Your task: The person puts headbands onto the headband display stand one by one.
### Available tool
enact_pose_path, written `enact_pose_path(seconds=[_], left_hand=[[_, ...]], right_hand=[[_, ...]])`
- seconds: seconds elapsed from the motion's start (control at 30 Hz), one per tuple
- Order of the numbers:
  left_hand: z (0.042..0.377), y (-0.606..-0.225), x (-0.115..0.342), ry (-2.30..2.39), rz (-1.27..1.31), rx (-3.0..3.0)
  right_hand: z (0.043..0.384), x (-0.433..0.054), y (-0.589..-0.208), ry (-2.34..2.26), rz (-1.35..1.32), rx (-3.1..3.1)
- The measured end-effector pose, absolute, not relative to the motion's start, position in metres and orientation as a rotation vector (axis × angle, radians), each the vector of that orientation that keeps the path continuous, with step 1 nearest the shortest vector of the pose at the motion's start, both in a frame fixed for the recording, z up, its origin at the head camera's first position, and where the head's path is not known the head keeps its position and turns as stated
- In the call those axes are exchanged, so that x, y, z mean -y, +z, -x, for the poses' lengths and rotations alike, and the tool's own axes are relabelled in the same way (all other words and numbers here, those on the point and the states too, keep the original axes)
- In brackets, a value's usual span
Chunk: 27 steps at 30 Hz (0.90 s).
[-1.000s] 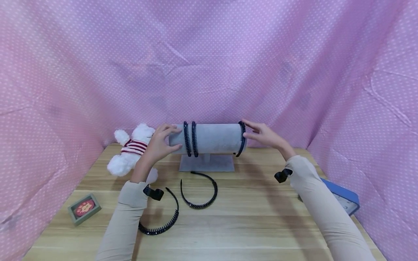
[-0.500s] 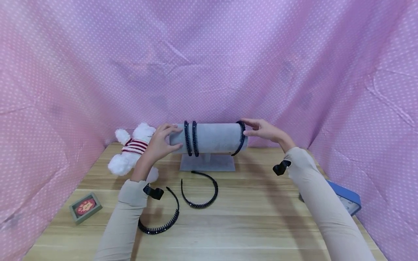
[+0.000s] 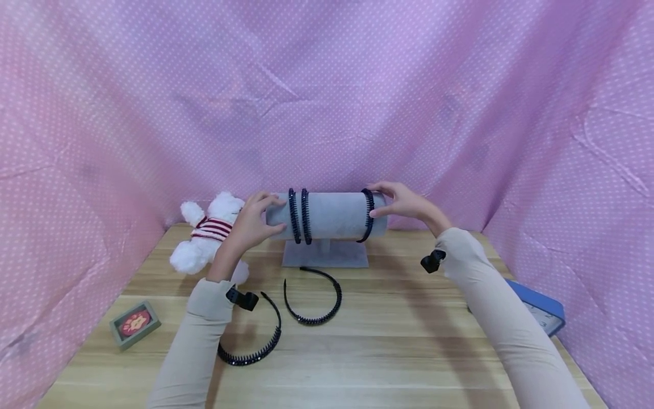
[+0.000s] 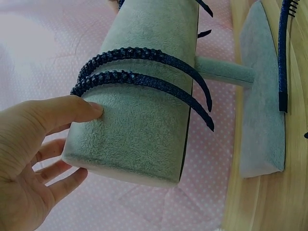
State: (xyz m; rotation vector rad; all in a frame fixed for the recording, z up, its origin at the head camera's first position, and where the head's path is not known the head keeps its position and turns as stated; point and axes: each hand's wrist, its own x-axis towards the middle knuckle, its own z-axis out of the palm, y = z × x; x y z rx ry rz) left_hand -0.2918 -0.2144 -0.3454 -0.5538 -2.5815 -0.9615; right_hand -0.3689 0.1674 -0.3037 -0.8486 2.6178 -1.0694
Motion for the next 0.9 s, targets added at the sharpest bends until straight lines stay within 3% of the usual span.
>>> enact_pose_path(seconds=[0.9], left_hand=[[0.290, -0.343, 0.214, -0.923, 0.561, 2.572]], right_hand=[[0.363, -0.120, -0.300, -0.981, 0.916, -2.668]])
